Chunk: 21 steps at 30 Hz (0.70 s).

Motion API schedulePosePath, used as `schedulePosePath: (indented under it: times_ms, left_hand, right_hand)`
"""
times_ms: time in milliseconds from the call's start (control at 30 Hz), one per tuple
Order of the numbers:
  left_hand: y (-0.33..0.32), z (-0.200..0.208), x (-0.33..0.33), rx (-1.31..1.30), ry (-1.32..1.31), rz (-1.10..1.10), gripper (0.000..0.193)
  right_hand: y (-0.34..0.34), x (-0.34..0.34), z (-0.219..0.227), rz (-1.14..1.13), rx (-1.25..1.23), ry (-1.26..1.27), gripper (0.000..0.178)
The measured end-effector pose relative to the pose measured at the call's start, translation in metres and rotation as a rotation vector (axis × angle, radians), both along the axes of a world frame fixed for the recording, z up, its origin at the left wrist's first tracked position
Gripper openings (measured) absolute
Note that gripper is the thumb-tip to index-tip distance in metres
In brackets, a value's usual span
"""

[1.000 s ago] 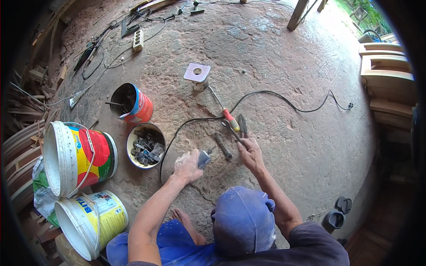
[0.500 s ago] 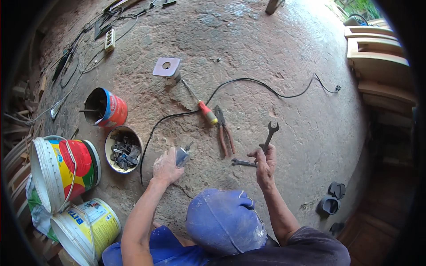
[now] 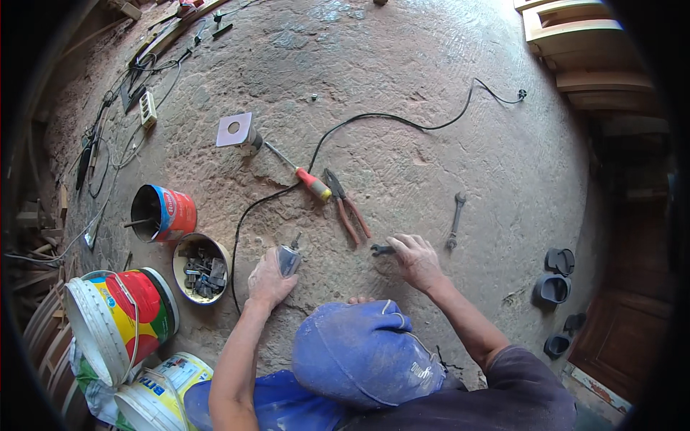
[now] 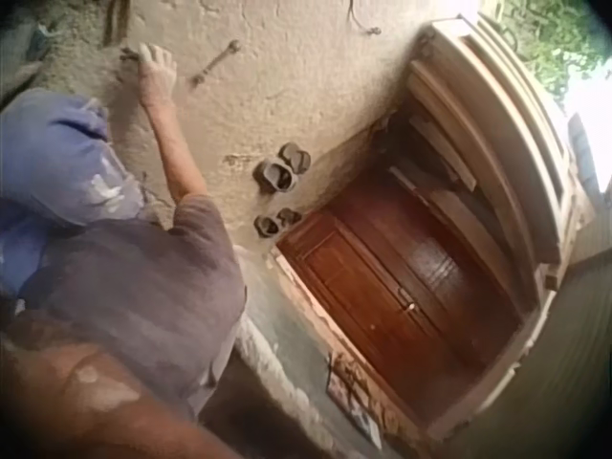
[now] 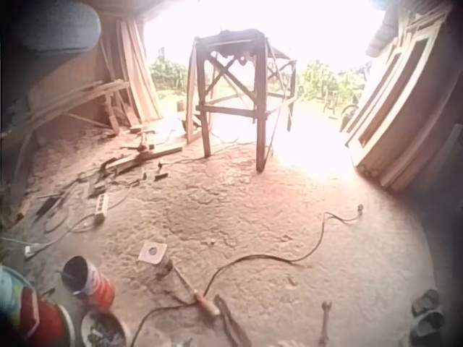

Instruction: The person handles a handheld router and adjusts a part using a small tool, then uses the router to shape the edges of a wooden frame.

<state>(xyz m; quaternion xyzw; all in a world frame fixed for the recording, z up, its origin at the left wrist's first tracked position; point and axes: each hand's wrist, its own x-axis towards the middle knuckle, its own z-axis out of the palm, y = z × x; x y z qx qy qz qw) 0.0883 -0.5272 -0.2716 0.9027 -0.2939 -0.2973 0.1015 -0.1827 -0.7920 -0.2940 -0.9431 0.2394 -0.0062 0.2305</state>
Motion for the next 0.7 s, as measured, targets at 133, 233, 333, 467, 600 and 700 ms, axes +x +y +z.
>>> schedulePosePath:
  times_ms: [133,233,333,467,600,700]
  left_hand:
    - [0.0,-0.002,-0.001,-0.009,-0.031,-0.034,0.064]
    - [0.0,-0.003,-0.003,0.015,-0.021,-0.071,0.063]
    - [0.0,-0.005,-0.001,-0.011,-0.011,-0.074,0.06]
    - [0.002,-0.009,-0.009,-0.05,-0.081,-0.12,0.065]
    - [0.002,-0.019,-0.023,-0.035,-0.205,-0.165,0.077]
    - [0.0,-0.017,-0.034,0.036,-0.271,-0.208,0.086]
  right_hand:
    - [0.017,0.022,-0.01,0.087,-0.008,0.115,0.031]
    - [0.023,0.022,-0.014,0.121,0.071,0.167,0.024]
    - [0.031,0.028,-0.008,0.134,0.209,0.084,0.022]
    - [0.062,0.054,0.01,-0.147,0.481,-0.206,0.015]
    - [0.091,0.075,0.001,-0.318,0.708,-0.439,0.014]
    - [0.1,0.081,0.008,-0.119,0.474,-0.506,0.017]
